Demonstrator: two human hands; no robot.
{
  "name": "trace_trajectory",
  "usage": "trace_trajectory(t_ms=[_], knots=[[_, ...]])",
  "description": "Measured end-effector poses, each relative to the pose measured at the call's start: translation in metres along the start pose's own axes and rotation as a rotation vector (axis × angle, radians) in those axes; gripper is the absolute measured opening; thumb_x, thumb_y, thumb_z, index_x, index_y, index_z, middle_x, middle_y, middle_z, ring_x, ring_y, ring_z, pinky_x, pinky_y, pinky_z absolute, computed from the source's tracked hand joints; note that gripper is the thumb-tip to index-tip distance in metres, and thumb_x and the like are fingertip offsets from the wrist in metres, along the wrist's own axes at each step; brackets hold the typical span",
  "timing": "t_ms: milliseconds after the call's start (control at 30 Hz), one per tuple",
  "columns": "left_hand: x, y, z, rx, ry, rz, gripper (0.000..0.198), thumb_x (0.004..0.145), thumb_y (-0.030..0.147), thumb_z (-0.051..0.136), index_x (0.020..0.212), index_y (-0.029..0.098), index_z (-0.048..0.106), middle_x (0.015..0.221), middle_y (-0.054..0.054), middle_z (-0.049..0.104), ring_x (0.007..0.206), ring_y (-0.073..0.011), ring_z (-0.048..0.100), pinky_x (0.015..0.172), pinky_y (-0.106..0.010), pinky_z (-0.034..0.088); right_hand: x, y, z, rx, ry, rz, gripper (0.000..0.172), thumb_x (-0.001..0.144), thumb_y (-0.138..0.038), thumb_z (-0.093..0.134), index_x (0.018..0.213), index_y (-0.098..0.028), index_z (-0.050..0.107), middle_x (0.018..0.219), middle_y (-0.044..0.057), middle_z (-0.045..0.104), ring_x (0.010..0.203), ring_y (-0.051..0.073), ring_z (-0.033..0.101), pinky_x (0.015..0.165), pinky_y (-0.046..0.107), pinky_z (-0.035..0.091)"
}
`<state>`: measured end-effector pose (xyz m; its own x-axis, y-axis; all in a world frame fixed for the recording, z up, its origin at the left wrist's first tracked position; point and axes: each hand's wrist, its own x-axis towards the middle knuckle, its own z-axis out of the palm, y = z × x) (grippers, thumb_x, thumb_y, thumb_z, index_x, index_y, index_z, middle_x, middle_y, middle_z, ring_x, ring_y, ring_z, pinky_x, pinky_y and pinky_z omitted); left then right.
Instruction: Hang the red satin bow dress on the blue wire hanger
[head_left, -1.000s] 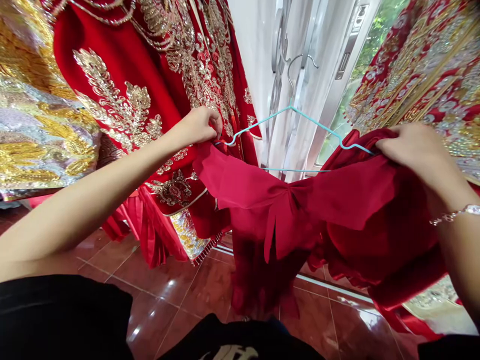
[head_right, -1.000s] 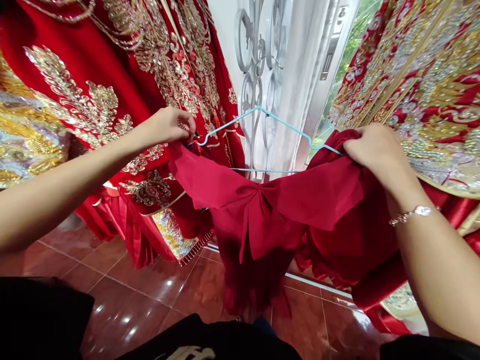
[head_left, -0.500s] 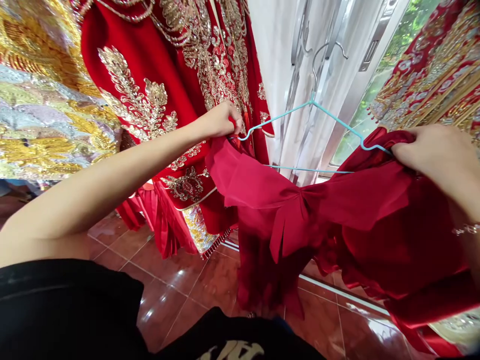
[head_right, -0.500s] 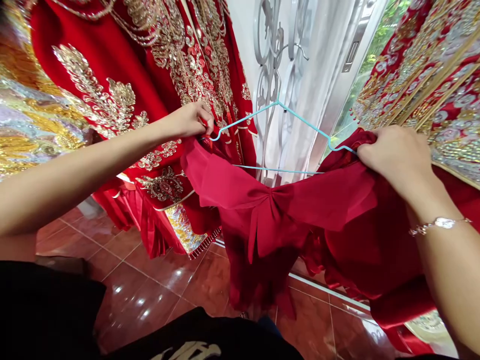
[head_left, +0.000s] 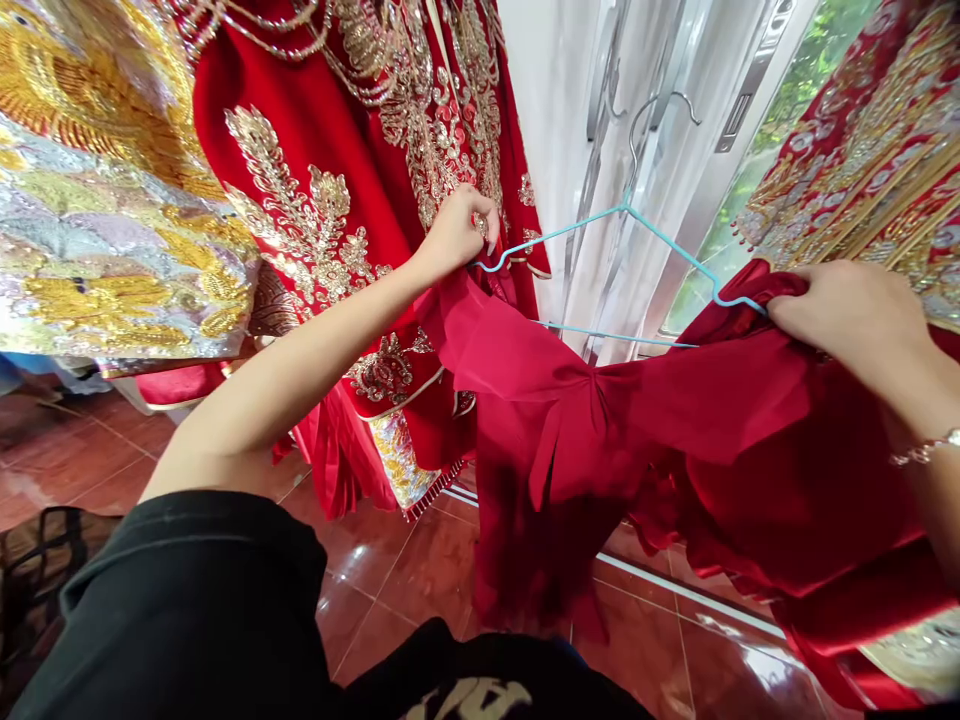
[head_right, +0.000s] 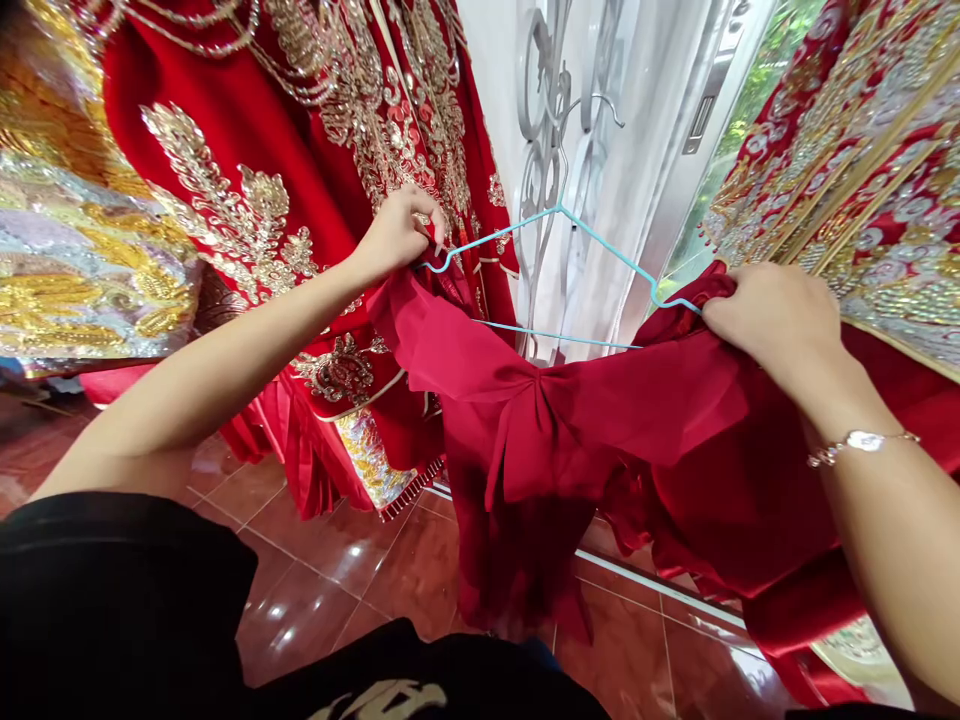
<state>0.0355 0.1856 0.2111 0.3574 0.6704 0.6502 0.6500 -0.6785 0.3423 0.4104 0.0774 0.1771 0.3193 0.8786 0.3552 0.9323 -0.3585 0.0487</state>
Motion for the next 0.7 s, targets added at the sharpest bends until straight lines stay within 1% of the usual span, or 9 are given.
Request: trace_trajectory(t_ms=[100, 200, 300, 367, 433, 500, 567, 633, 700], knots=[[0.003, -0.004, 0.003, 0.018, -0.022, 0.023, 0.024, 0.067, 0.001, 0.051, 0.052, 0.019, 0.053, 0.066, -0.004, 0.056, 0.098, -0.0224, 0.057, 0.097, -0.037, 0.044, -0.001, 0.0, 0.0, -0.039, -0.003, -0.005, 0.04, 0.086, -0.027, 0.049, 0.116, -0.011, 0.072, 0.109, 0.024, 0.068, 0.097, 0.031, 0.064, 0.066, 0.034, 0.034], [0.003, -0.008, 0.001, 0.051, -0.058, -0.09, 0.028, 0.067, 0.001, 0.047, 0.047, 0.02, 0.049, 0.05, 0.001, 0.044, 0.074, -0.0148, 0.053, 0.087, -0.031, 0.045, -0.001, 0.002, 0.002, -0.046, 0.013, -0.01, 0.043, 0.086, -0.028, 0.047, 0.117, -0.011, 0.071, 0.107, 0.024, 0.068, 0.093, 0.031, 0.063, 0.065, 0.034, 0.034], [-0.002, -0.016, -0.004, 0.072, -0.068, -0.224, 0.028, 0.067, 0.001, 0.044, 0.047, 0.019, 0.05, 0.044, 0.003, 0.039, 0.061, -0.0114, 0.044, 0.077, -0.027, 0.044, -0.001, 0.006, 0.004, -0.034, 0.045, -0.011, 0.039, 0.085, -0.029, 0.047, 0.11, -0.014, 0.072, 0.096, 0.02, 0.067, 0.085, 0.029, 0.06, 0.065, 0.034, 0.033], [-0.01, -0.02, -0.006, 0.09, -0.073, -0.286, 0.027, 0.065, 0.001, 0.043, 0.046, 0.018, 0.05, 0.043, 0.003, 0.038, 0.058, -0.0112, 0.041, 0.073, -0.027, 0.042, -0.005, 0.01, 0.005, 0.023, 0.072, 0.001, 0.028, 0.083, -0.027, 0.049, 0.096, -0.015, 0.071, 0.081, 0.014, 0.061, 0.074, 0.023, 0.053, 0.065, 0.033, 0.032], [-0.021, -0.024, -0.007, 0.094, -0.08, -0.322, 0.025, 0.062, 0.001, 0.042, 0.045, 0.018, 0.048, 0.043, 0.002, 0.036, 0.056, -0.0111, 0.039, 0.071, -0.028, 0.041, -0.01, 0.013, 0.008, 0.164, 0.116, 0.021, 0.013, 0.082, -0.023, 0.053, 0.08, -0.017, 0.064, 0.066, 0.005, 0.049, 0.063, 0.016, 0.039, 0.064, 0.032, 0.03], [-0.034, -0.026, -0.008, 0.076, -0.072, -0.33, 0.023, 0.059, 0.002, 0.042, 0.043, 0.019, 0.044, 0.045, 0.002, 0.037, 0.055, -0.011, 0.037, 0.07, -0.029, 0.041, -0.015, 0.016, 0.016, 0.377, 0.17, 0.067, 0.01, 0.08, -0.019, 0.057, 0.07, -0.019, 0.055, 0.06, 0.0, 0.04, 0.058, 0.012, 0.031, 0.062, 0.031, 0.029], [-0.046, -0.027, -0.009, 0.049, -0.048, -0.314, 0.022, 0.057, 0.003, 0.042, 0.043, 0.019, 0.043, 0.047, 0.002, 0.038, 0.056, -0.0115, 0.037, 0.071, -0.03, 0.041, -0.016, 0.019, 0.031, 0.649, 0.268, 0.161, 0.016, 0.073, -0.014, 0.061, 0.066, -0.02, 0.048, 0.059, -0.002, 0.04, 0.056, 0.01, 0.033, 0.061, 0.031, 0.031], [-0.055, -0.027, -0.011, 0.031, -0.015, -0.294, 0.021, 0.055, 0.003, 0.042, 0.044, 0.02, 0.044, 0.048, 0.002, 0.04, 0.057, -0.0125, 0.038, 0.072, -0.031, 0.042, -0.01, 0.022, 0.054, 0.961, 0.402, 0.29, 0.02, 0.064, -0.008, 0.058, 0.064, -0.021, 0.043, 0.06, -0.004, 0.041, 0.055, 0.009, 0.036, 0.058, 0.029, 0.032], [-0.061, -0.029, -0.012, 0.026, 0.015, -0.305, 0.021, 0.054, 0.002, 0.042, 0.045, 0.02, 0.047, 0.047, 0.002, 0.041, 0.056, -0.0133, 0.039, 0.071, -0.031, 0.042, 0.001, 0.025, 0.079, 1.208, 0.528, 0.336, 0.021, 0.06, -0.008, 0.051, 0.064, -0.023, 0.036, 0.061, -0.005, 0.037, 0.053, 0.008, 0.036, 0.055, 0.028, 0.033]])
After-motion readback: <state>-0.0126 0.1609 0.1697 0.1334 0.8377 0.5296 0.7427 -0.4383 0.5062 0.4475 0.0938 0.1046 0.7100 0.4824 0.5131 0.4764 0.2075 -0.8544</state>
